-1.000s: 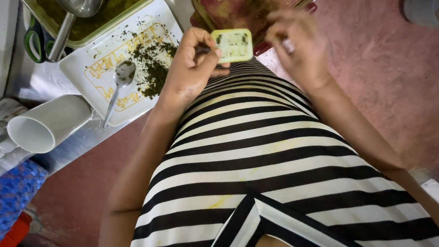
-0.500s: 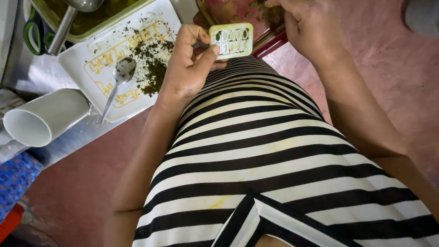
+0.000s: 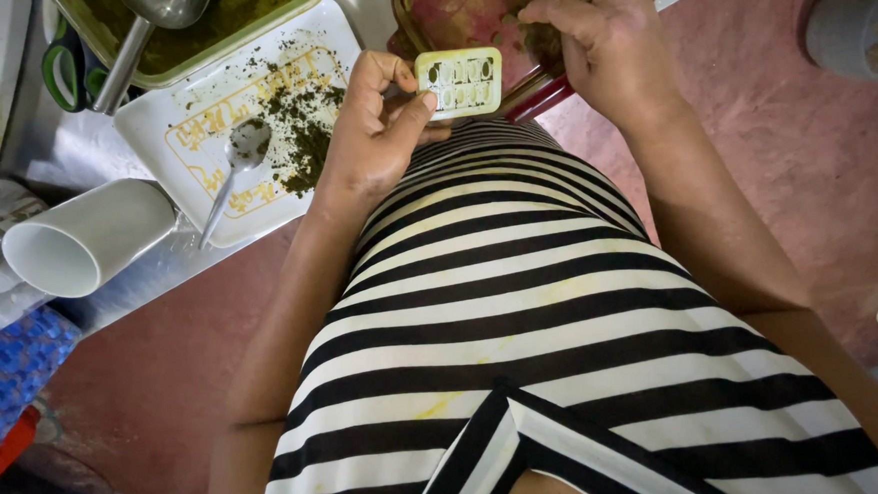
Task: Molding tea leaves into small blocks using a hand-held mold
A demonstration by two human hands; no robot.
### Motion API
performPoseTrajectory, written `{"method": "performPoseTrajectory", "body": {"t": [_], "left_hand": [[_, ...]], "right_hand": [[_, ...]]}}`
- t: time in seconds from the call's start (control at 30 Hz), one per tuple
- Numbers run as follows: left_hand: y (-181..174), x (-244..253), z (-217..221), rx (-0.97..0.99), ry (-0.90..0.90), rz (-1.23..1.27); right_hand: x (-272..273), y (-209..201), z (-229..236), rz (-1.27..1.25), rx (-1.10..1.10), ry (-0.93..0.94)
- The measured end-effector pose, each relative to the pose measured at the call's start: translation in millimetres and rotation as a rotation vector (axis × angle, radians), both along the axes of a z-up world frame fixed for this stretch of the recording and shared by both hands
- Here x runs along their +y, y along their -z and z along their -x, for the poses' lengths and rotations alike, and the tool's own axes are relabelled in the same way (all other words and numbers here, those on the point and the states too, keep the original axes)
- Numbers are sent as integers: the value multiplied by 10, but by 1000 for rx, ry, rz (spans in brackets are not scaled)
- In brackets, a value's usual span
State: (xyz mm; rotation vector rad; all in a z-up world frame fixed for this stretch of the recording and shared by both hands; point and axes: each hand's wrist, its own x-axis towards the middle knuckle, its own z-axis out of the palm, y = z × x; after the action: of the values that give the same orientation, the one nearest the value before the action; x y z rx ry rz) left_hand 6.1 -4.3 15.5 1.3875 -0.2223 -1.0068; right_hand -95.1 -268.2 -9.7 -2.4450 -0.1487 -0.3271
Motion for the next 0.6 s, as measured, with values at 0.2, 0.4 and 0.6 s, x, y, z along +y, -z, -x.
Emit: {"method": "performPoseTrajectory", "body": {"t": [0.2, 0.4, 0.6], "left_hand": [[85, 27, -14, 34, -17, 55], [99, 35, 1, 36, -41, 65], [103, 55, -14, 70, -30, 89]], "right_hand": [[-13, 27, -4, -30, 10, 32], [-51, 55, 37, 21, 13, 100], [6, -100, 48, -39, 15, 84]]}}
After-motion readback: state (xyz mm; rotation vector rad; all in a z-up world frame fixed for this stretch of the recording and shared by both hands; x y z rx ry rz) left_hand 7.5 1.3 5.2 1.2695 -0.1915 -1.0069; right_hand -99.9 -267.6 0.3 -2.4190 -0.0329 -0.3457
